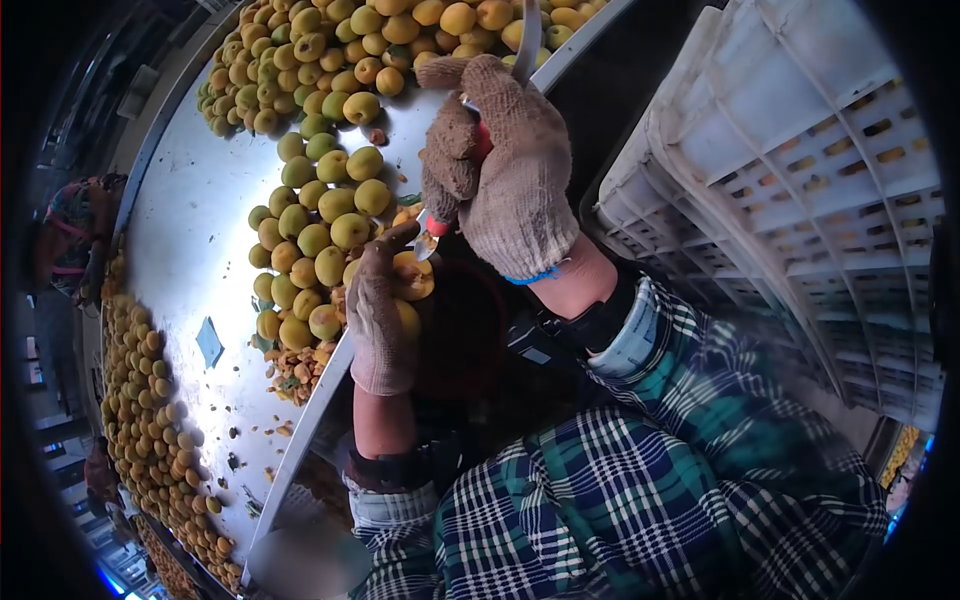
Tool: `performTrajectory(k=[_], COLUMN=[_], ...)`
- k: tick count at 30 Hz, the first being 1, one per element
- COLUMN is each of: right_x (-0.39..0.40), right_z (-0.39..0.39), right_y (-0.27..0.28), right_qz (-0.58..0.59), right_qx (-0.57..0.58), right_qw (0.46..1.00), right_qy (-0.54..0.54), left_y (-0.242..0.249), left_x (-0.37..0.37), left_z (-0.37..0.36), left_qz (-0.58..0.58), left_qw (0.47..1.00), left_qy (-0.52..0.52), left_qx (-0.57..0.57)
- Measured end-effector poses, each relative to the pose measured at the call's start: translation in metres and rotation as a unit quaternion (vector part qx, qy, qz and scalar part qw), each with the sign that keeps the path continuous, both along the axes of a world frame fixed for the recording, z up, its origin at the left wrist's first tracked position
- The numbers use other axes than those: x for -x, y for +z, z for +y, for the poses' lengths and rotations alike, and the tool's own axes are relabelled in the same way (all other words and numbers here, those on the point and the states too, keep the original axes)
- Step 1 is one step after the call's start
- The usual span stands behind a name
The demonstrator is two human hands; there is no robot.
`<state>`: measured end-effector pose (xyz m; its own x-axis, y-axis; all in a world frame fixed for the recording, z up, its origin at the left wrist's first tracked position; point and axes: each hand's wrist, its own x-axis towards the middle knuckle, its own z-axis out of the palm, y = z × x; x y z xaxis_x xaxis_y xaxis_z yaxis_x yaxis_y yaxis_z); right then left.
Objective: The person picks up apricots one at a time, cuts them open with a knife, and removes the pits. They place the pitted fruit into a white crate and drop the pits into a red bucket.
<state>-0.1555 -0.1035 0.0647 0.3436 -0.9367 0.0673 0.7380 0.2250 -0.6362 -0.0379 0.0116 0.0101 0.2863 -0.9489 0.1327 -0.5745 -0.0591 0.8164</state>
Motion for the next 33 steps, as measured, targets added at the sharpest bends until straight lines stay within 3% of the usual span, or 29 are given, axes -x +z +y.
performTrajectory(k=[4, 10, 14, 16, 18, 20, 21, 24, 26, 27, 28, 30, 33], right_x=[-0.002, -0.004, -0.006, -0.007, -0.009, -0.010, -0.010, -0.021, -0.017, -0.016, -0.020, -0.013, -0.011], right_z=[0.007, 0.015, 0.018, 0.020, 0.023, 0.028, 0.027, 0.022, 0.019, 0.017, 0.011, 0.012, 0.010], right_y=[0.000, 0.003, 0.000, -0.004, -0.005, -0.004, -0.008, -0.015, -0.015, -0.015, -0.017, -0.013, -0.017], right_qz=[0.028, 0.057, 0.065, 0.026, 0.014, 0.028, 0.042, 0.087, 0.040, 0.016, 0.066, 0.030, -0.038], right_qx=[0.059, 0.077, 0.104, 0.105, 0.110, 0.122, 0.144, 0.303, 0.155, 0.078, 0.099, 0.003, -0.018], right_qw=[0.998, 0.995, 0.992, 0.994, 0.994, 0.992, 0.988, 0.944, 0.987, 0.995, 0.993, 0.998, 0.995], right_qy=[-0.015, -0.025, -0.020, 0.004, 0.016, 0.018, 0.032, -0.094, 0.004, 0.054, -0.002, 0.053, 0.094], left_y=[0.002, -0.016, -0.003, -0.013, -0.017, -0.029, -0.036, -0.044, -0.042, -0.030, -0.018, -0.015, -0.015], left_x=[0.008, -0.001, 0.007, 0.001, 0.000, -0.004, -0.008, -0.012, -0.006, 0.001, 0.007, 0.008, 0.002], left_z=[0.003, 0.004, 0.004, 0.003, 0.005, 0.005, 0.004, 0.008, 0.007, 0.004, 0.001, 0.001, 0.003], left_qz=[-0.115, 0.093, 0.101, 0.205, 0.152, -0.041, -0.207, -0.276, -0.204, -0.065, 0.075, 0.104, 0.088], left_qw=[0.988, 0.995, 0.993, 0.978, 0.988, 0.996, 0.970, 0.951, 0.969, 0.993, 0.995, 0.993, 0.996], left_qy=[-0.022, 0.001, 0.009, 0.031, 0.005, -0.011, -0.015, -0.032, -0.017, -0.016, 0.001, 0.014, 0.012], left_qx=[0.102, 0.047, 0.065, 0.006, 0.025, 0.082, 0.126, 0.138, 0.138, 0.101, 0.071, 0.062, 0.013])
